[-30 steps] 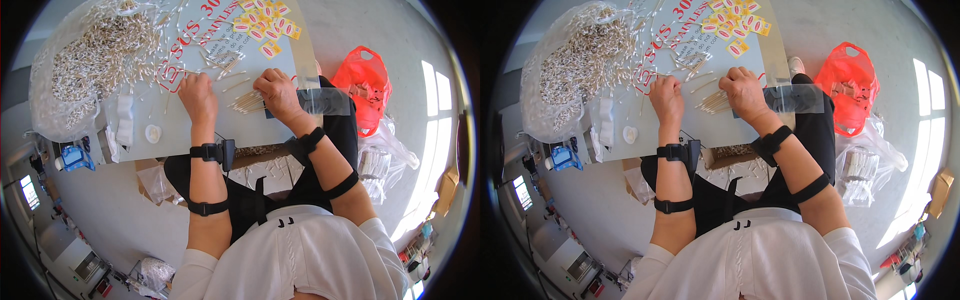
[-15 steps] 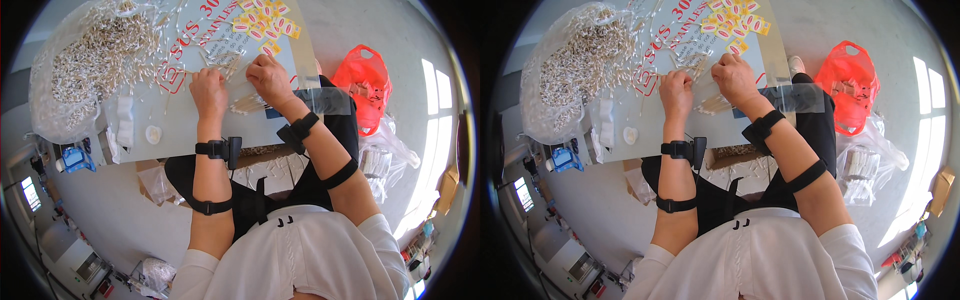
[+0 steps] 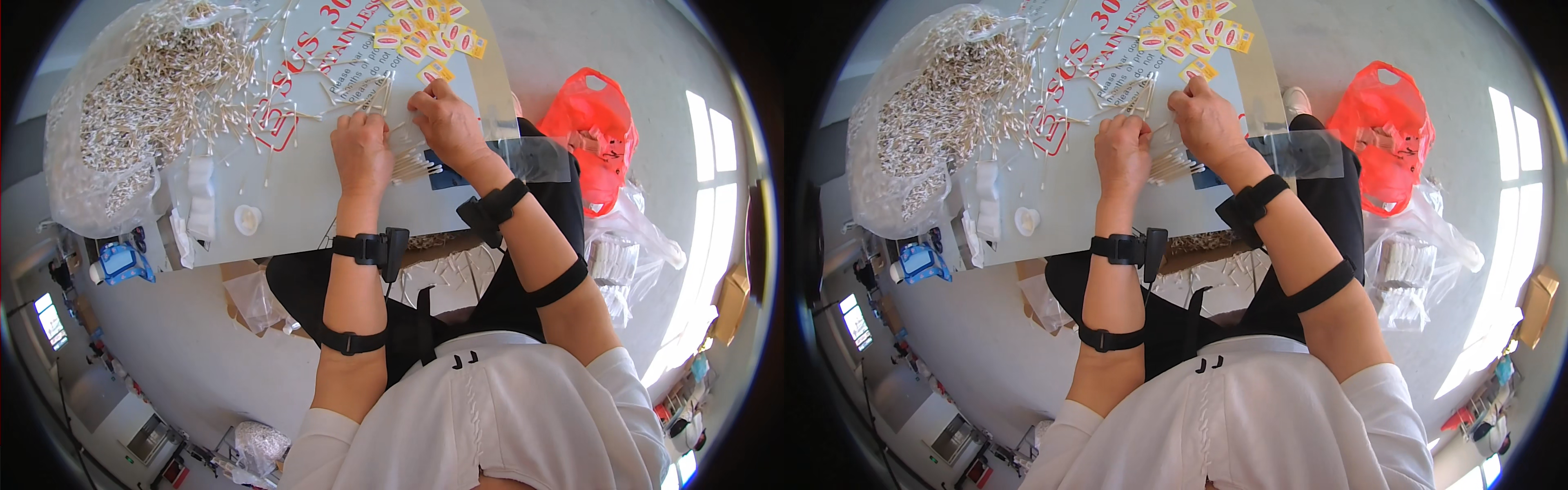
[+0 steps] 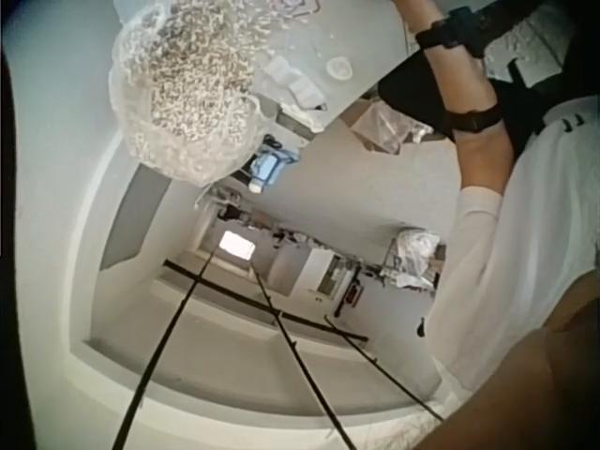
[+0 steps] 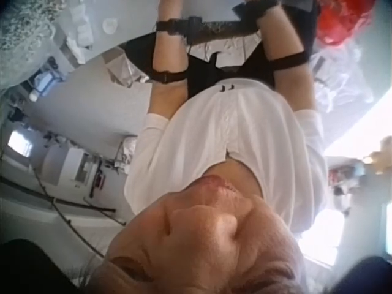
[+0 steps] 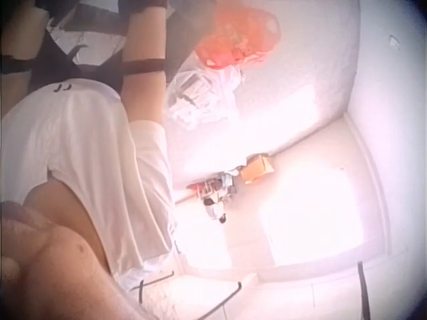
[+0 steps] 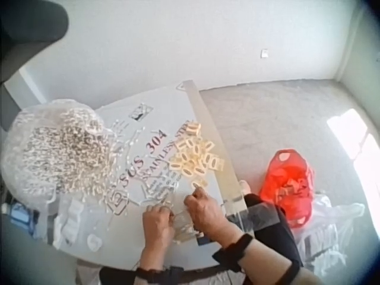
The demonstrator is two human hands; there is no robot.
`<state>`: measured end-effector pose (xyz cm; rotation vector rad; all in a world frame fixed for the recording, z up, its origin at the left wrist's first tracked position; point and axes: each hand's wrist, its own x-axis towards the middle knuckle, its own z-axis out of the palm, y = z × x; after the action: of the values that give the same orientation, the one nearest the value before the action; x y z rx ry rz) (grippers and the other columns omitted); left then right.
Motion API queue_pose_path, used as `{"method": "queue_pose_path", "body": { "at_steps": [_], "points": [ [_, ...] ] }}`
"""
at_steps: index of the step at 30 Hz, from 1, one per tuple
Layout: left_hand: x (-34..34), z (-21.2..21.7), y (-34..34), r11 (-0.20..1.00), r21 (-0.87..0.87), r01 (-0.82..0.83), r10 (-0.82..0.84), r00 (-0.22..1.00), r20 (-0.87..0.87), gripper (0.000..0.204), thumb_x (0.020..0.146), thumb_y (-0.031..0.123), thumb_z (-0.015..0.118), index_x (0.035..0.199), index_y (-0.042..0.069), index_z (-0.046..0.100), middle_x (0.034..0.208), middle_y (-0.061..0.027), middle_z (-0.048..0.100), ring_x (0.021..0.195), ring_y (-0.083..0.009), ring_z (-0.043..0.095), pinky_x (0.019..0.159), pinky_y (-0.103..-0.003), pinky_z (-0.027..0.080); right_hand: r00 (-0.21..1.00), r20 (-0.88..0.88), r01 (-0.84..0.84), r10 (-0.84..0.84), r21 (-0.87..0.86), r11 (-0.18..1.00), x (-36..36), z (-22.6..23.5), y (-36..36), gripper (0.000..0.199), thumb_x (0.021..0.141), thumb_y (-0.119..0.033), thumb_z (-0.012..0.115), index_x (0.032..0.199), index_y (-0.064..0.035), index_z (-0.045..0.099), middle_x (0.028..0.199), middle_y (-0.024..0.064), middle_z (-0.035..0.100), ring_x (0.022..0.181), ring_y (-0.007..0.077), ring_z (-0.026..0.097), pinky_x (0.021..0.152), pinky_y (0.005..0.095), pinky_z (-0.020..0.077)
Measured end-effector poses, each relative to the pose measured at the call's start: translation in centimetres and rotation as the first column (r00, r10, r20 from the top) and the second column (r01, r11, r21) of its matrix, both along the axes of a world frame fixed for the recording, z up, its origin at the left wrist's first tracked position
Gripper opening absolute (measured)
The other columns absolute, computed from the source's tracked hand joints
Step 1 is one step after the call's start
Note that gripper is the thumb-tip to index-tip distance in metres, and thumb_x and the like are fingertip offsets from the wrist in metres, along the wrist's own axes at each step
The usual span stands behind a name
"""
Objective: Packing cotton swabs into small plastic bags and sealing them with adhesive labels.
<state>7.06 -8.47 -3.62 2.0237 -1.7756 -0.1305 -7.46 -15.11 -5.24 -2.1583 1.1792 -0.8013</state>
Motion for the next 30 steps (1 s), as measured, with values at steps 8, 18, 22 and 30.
{"method": "queue_pose_path", "body": {
  "at_steps": [8,18,22,30],
  "points": [
    [-1.1,-0.4,0.2,0.995,-0.104,-0.001,-0.007,0.997,-0.080,0.011,0.074,0.000,0.066,0.082,0.006,0.064,0.084,-0.0065,0.059,0.088,-0.0293,0.054,0.076,-0.042,0.043,0.987,-0.145,-0.094,0.076,-0.128,0.987,-0.7,-0.2,2.6,0.004,0.078,-0.010,0.065,0.076,-0.0104,0.062,0.083,0.0063,0.057,0.075,0.0272,0.063,0.061,0.0389,0.0512],
    [-2.8,-2.8,3.7,0.883,-0.241,-0.403,0.055,0.598,-0.799,0.041,0.100,0.025,0.048,0.132,0.000,0.048,0.133,-0.0117,0.049,0.124,-0.0237,0.045,0.109,-0.038,0.032,0.873,0.479,0.012,-0.089,0.162,0.987,-0.9,0.1,3.0,0.028,0.091,-0.004,0.056,0.118,0.0001,0.060,0.128,0.0160,0.055,0.115,0.0318,0.056,0.097,0.0327,0.0441],
    [-4.6,-2.6,2.9,0.894,-0.234,-0.381,-0.006,0.513,-0.858,0.046,0.102,0.031,0.045,0.135,-0.002,0.045,0.137,-0.0112,0.046,0.125,-0.0216,0.044,0.110,-0.037,0.031,0.832,0.548,-0.073,-0.081,0.254,0.964,-0.1,-0.1,4.2,0.029,0.096,-0.006,0.052,0.122,0.0023,0.057,0.134,0.0169,0.053,0.120,0.0302,0.055,0.100,0.0320,0.0422],
    [-4.7,-1.8,2.0,0.922,-0.197,-0.333,-0.046,0.412,-0.910,0.041,0.103,0.029,0.045,0.128,-0.002,0.051,0.126,-0.0143,0.054,0.119,-0.0222,0.051,0.105,-0.037,0.038,0.745,0.619,0.037,-0.250,0.337,0.941,-1.3,-0.3,4.1,0.028,0.098,-0.008,0.051,0.122,0.0038,0.057,0.129,0.0175,0.057,0.120,0.0282,0.055,0.101,0.0320,0.0412]
  ]
}}
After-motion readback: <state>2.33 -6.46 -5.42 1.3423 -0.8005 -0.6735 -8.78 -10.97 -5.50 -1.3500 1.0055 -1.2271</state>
